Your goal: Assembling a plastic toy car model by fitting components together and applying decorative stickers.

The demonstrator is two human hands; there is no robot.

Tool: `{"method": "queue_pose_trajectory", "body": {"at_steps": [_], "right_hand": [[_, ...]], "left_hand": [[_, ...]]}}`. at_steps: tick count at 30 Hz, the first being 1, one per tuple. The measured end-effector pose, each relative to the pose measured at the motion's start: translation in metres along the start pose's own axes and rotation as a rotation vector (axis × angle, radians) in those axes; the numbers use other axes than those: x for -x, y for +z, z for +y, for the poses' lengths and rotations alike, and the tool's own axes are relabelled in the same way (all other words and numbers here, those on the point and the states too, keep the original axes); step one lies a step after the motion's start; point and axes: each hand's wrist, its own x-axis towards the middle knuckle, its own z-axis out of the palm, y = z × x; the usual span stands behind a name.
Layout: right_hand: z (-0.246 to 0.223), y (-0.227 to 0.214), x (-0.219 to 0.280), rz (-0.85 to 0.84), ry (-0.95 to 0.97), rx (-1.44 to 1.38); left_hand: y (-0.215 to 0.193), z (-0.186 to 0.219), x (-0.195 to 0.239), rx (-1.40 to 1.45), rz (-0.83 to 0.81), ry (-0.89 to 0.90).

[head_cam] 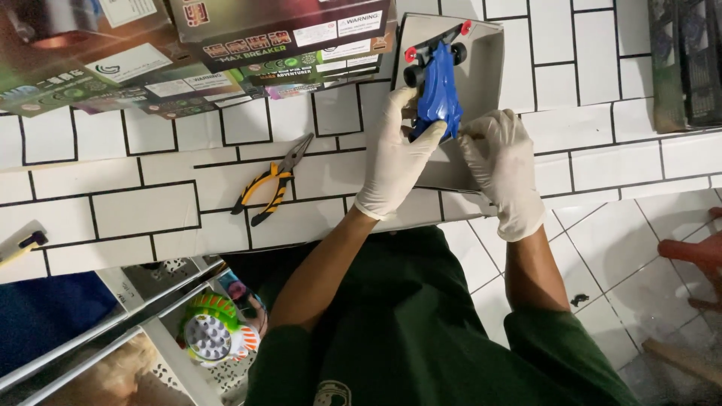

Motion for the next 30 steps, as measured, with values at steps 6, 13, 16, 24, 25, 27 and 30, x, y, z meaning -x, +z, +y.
{"method": "queue_pose_trajectory", "body": {"at_steps": [6, 13, 16, 24, 25, 27, 30], "right_hand": [[-0.03, -0.022, -0.011, -0.026, 0.096, -0.091], [-0.015, -0.01, -0.007, -0.077, 0.099, 0.136], [-0.03, -0.025, -0.014, -0.028, 0.08, 0.037], [-0.047, -0.015, -0.006, -0.083, -0.004, -0.024], [-0.047, -0.013, -0.006, -0.066, -0.016, -0.015], [-0.049, -0.011, -0.007, -0.051, -0.034, -0.006], [-0.053, -0.014, -0.009, -0.003, -0.084, 0.112]], "left_hand": [[-0.002, 0.003, -0.002, -0.008, -0.019, 0.01], [0.0, 0.004, 0.001, -0.014, -0.022, 0.022], [0.004, 0.005, -0.002, -0.016, 0.002, 0.014], [0.016, -0.002, -0.006, -0.061, -0.042, 0.056], [0.017, 0.002, -0.006, -0.087, -0.016, 0.077], [0.017, 0.004, -0.006, -0.112, 0.015, 0.1], [0.017, -0.001, -0.007, -0.226, 0.018, 0.094]]}}
